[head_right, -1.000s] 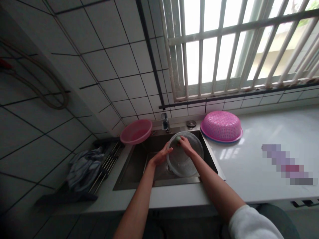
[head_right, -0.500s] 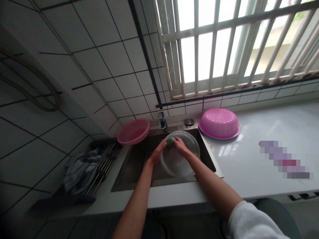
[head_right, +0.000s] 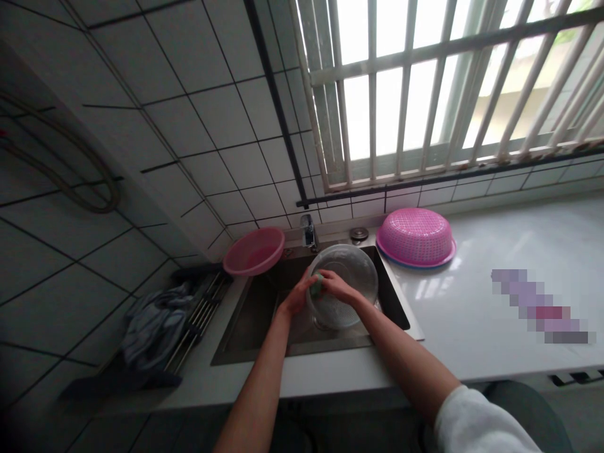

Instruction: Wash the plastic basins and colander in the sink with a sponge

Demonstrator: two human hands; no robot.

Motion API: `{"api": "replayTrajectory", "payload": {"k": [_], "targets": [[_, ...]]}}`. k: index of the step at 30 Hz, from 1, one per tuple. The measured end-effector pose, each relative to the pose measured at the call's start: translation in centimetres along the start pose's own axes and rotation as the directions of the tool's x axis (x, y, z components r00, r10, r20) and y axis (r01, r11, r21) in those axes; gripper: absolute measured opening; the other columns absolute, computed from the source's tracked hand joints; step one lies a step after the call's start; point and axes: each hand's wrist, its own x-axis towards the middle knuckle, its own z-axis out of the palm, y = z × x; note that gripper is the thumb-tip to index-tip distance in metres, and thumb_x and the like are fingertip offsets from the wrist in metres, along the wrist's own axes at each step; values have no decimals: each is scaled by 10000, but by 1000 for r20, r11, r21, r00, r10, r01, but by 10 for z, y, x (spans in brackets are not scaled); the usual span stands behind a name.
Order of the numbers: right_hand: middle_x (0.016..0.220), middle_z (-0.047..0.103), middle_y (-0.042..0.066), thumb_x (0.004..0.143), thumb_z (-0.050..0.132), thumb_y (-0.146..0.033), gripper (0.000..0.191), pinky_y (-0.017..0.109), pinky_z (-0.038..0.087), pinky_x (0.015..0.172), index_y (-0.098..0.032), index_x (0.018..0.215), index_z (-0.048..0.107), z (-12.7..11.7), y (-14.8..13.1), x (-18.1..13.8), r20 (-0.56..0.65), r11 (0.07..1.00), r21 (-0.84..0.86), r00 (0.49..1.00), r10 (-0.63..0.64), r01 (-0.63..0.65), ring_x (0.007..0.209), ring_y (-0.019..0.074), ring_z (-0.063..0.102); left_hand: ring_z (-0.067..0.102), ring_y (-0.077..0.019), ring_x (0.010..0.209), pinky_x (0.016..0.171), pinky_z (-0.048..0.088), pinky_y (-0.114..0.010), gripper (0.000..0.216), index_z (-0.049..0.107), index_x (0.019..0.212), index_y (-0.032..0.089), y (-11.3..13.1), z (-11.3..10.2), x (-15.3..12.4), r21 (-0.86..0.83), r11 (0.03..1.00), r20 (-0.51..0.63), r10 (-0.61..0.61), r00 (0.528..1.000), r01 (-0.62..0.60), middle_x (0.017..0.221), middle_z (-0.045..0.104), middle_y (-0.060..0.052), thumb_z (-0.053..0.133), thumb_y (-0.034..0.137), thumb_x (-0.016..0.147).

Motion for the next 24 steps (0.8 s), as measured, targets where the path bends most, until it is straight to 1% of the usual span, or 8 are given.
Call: {"api": "replayTrajectory", "payload": {"k": [4, 6, 8, 11, 15, 19, 22, 24], "targets": [[997, 722, 34, 740, 643, -427, 282, 306, 541, 789, -231, 940, 675, -21, -8, 12, -429, 992, 69, 901, -64, 103, 924, 214, 635, 642, -279, 1159, 1007, 493, -412, 698, 531, 1433, 262, 2, 3, -2, 2, 999, 50, -51, 997, 51, 1302, 664, -98, 818, 437, 821], [1004, 720, 33, 722, 649, -441, 304, 296, 532, 763, -232, 943, 665, -27, -11, 13, -485, 990, 99, 874, -41, 101, 910, 209, 629, 638, -270, 1160, 1001, 491, -403, 756, 519, 1411, 256, 3, 4, -3, 46, 997, 42, -59, 997, 57, 1282, 663, -99, 876, 417, 764], [1006, 721, 27, 727, 674, -446, 313, 291, 529, 763, -233, 957, 671, -25, -12, 9, -389, 990, 132, 921, -3, 58, 896, 200, 633, 640, -266, 1150, 986, 496, -407, 800, 494, 1411, 262, 4, 5, -4, 54, 997, 5, -64, 998, 63, 1292, 656, -108, 893, 446, 743], [1024, 729, 25, 763, 718, -442, 319, 301, 537, 801, -236, 1006, 704, -10, -9, -2, -69, 995, 86, 996, 61, -55, 918, 199, 654, 636, -271, 1182, 1013, 491, -434, 883, 398, 1500, 311, 6, 4, -4, -18, 1000, -75, 0, 997, -1, 1401, 612, -122, 861, 502, 772], [961, 729, 38, 766, 734, -383, 281, 303, 539, 768, -201, 979, 736, 7, -1, -11, 172, 991, -82, 977, 123, -110, 866, 198, 657, 596, -290, 1281, 1113, 434, -441, 897, 390, 1564, 318, 8, 5, -3, 14, 999, -94, 52, 994, -50, 1472, 588, -110, 844, 440, 800], [990, 720, 38, 777, 668, -376, 238, 294, 539, 765, -218, 951, 704, -6, -3, 1, -125, 999, -33, 992, -23, 19, 885, 200, 649, 555, -323, 1341, 1141, 406, -454, 666, 571, 1456, 267, 7, 6, -2, 18, 999, 14, 48, 999, -48, 1461, 605, -102, 785, 423, 845], [1013, 711, 40, 777, 627, -406, 264, 286, 539, 760, -229, 966, 675, -24, -9, 11, -407, 996, 46, 912, -48, 73, 904, 201, 638, 577, -307, 1306, 1124, 415, -446, 657, 584, 1414, 254, 5, 5, -1, 30, 999, 54, 36, 998, -38, 1402, 637, -103, 817, 405, 819], [1022, 709, 39, 775, 628, -416, 276, 285, 539, 761, -228, 972, 674, -27, -10, 10, -413, 995, 74, 910, -32, 68, 910, 199, 635, 600, -292, 1260, 1086, 443, -437, 679, 573, 1389, 253, 3, 3, -2, 72, 997, 36, 0, 999, -3, 1346, 658, -109, 850, 409, 789]]}}
